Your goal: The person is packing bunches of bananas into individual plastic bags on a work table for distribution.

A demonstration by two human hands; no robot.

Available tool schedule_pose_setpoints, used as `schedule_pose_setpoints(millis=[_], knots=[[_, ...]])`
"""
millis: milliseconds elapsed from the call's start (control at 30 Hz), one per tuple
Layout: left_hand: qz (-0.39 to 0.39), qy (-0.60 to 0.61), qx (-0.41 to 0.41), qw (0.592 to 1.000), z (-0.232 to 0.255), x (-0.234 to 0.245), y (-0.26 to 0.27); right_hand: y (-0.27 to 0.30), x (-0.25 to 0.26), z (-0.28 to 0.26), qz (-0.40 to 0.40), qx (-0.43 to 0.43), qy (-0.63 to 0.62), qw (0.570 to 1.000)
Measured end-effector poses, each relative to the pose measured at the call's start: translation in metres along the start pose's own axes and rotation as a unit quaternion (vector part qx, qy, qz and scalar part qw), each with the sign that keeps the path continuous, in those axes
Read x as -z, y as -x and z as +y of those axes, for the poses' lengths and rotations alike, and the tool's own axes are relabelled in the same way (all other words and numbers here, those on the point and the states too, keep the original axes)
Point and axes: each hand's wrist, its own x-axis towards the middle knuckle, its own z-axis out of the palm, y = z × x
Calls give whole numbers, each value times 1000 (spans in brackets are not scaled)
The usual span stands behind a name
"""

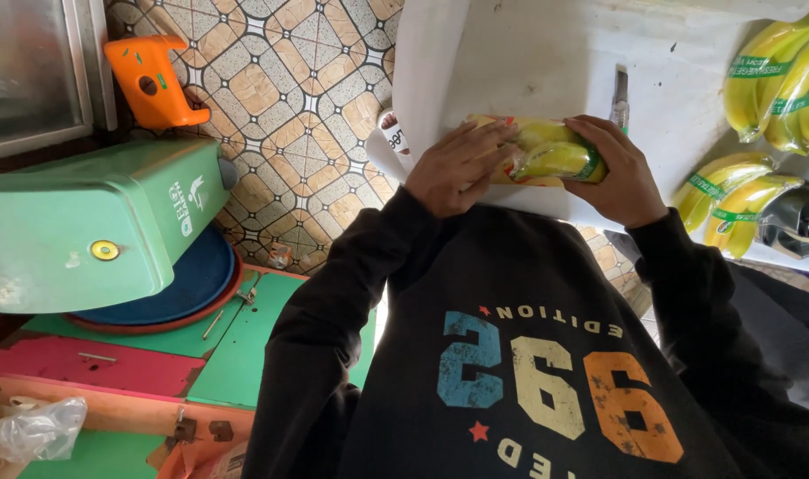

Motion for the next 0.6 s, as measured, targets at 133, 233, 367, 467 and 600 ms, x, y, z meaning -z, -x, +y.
schedule_pose_setpoints(millis=[133, 233, 367, 467, 600], knots=[[-22, 179, 156, 971, 18, 14, -28, 0, -5, 1, 12, 12, 28, 999], [-96, 126, 119, 980, 13, 7, -73, 5, -14, 12, 25, 38, 83, 996], [-367, 29, 168, 914, -24, -29, -113, 5, -24, 19, 54, 14, 130, 990], [-436, -9, 173, 883, -37, -41, -128, -3, -28, 14, 74, -18, 140, 987], [-454, -37, 172, 873, -44, -42, -134, -9, -44, 25, 111, 1, 174, 978]])
